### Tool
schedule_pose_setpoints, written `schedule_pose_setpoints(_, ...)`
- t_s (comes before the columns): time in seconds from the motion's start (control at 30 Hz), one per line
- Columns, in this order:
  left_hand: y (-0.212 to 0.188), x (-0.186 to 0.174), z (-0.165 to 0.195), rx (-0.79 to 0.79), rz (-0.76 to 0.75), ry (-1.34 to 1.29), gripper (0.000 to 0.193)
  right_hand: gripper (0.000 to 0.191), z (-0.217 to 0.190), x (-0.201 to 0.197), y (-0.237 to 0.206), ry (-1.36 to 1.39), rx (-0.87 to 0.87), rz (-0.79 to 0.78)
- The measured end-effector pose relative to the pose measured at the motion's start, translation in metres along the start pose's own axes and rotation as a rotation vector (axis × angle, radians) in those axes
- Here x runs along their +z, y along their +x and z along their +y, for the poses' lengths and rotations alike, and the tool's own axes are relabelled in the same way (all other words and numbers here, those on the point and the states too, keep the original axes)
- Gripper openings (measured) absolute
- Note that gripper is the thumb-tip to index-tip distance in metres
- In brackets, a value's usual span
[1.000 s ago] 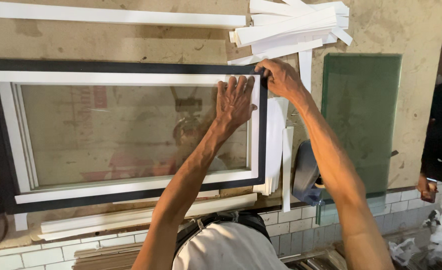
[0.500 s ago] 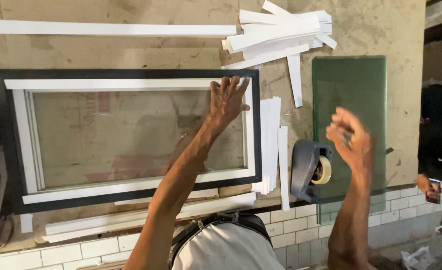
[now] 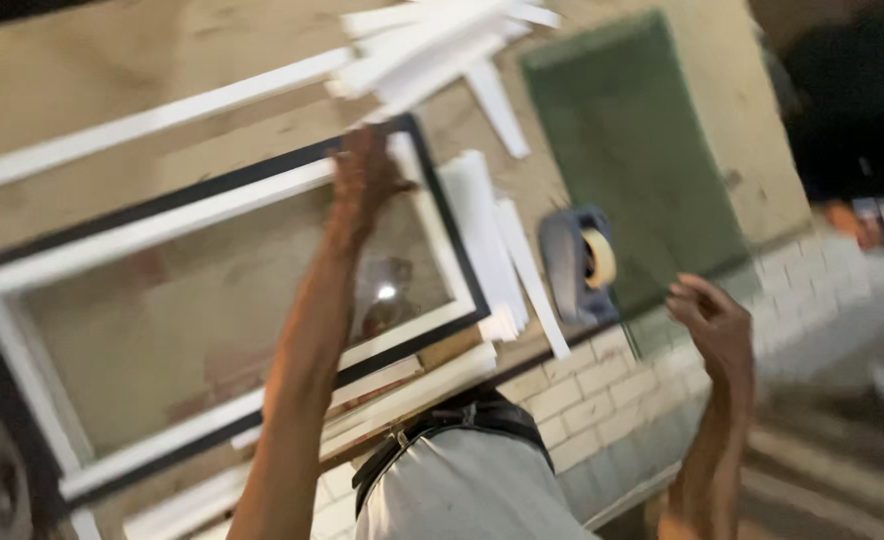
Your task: The person assembles a picture frame by cutting white strips with scissors and taping them around the edges of a glass pane set in a black frame. They repeatedly measure, cut, and apply tape to secure the strips along each side of the frame.
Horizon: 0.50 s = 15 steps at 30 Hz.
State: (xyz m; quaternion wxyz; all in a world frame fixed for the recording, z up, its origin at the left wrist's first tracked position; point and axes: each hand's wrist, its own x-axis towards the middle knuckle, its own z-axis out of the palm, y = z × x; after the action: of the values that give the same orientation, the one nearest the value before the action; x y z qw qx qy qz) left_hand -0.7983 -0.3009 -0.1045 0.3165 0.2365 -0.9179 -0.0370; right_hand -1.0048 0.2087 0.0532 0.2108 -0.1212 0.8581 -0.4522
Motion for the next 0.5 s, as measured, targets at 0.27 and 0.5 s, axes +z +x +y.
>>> schedule_pose_setpoints(0.27,0.003,-0.026,0.031,0.049,-0.266,-0.226,0.142,0.054,0.133,0.015,-0.026,0.236,0.229,-0.126)
schedule_pose_setpoints(0.5,-0.025,-0.09,0.11,0.147,0.027,-0.298,0.108,0.053,0.098,0.054,0.0,0.272,0.261,-0.363)
